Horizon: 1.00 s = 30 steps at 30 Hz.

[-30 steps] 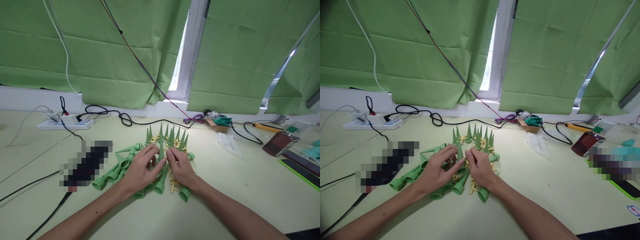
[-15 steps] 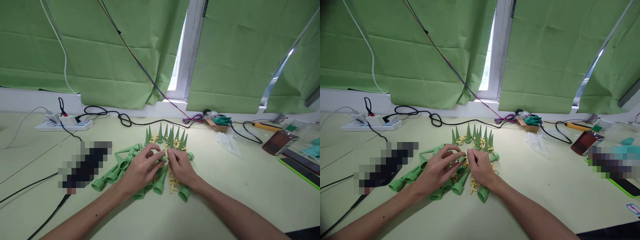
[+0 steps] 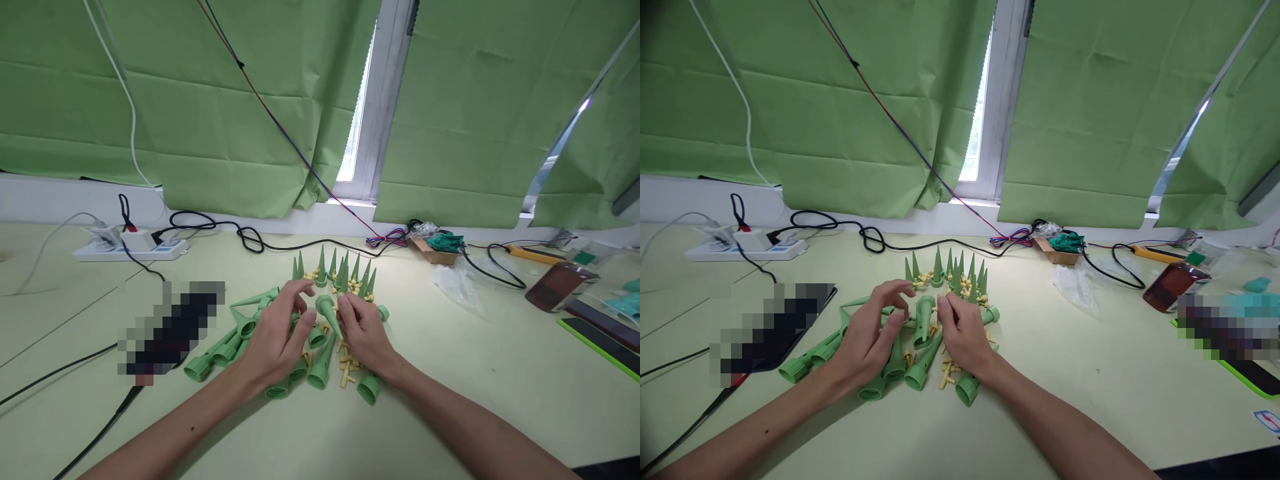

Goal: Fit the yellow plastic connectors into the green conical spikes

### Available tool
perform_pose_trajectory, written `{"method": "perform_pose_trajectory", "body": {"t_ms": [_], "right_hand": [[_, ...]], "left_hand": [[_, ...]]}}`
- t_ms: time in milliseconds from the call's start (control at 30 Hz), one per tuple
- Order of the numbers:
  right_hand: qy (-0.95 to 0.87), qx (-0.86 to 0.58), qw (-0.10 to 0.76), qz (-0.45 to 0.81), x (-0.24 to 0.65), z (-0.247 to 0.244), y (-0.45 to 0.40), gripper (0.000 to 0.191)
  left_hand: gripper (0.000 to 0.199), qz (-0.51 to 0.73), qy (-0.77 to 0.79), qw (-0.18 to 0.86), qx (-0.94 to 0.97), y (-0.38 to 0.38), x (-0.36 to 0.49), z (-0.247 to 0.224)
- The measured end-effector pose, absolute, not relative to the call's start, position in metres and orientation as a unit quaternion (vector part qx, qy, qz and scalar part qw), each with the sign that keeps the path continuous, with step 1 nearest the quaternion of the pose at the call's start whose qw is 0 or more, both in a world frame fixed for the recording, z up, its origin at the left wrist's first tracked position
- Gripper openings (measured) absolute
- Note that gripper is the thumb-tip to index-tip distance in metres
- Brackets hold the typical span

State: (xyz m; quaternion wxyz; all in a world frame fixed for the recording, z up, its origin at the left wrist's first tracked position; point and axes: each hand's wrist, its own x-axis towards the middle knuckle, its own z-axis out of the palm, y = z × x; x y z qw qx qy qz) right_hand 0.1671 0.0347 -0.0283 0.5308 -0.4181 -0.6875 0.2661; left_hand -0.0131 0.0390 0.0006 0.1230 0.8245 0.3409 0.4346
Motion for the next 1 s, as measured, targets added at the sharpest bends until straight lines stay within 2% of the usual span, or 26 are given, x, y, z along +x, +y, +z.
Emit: {"method": "perform_pose_trajectory", "body": {"t_ms": [167,367,533,800,1000], "right_hand": [[-0.689,-0.409,0.535,0.269,0.1685,-0.0299,0.0345,0.038],[-0.705,-0.409,0.522,0.252,0.1696,-0.0287,0.0331,0.037],[-0.706,-0.408,0.520,0.255,0.1694,-0.0280,0.0329,0.035],[-0.714,-0.411,0.510,0.250,0.1686,-0.0277,0.0333,0.034],[-0.715,-0.409,0.510,0.246,0.1681,-0.0272,0.0333,0.034]], "left_hand": [[0.029,0.388,0.421,0.234,0.786,0.0401,-0.0080,0.0065],[0.030,0.404,0.396,0.434,0.701,0.0462,-0.0049,0.0077],[0.028,0.390,0.366,0.520,0.666,0.0440,-0.0041,0.0087],[0.030,0.396,0.345,0.531,0.665,0.0431,-0.0035,0.0076],[0.030,0.402,0.364,0.452,0.708,0.0440,-0.0055,0.0041]]}}
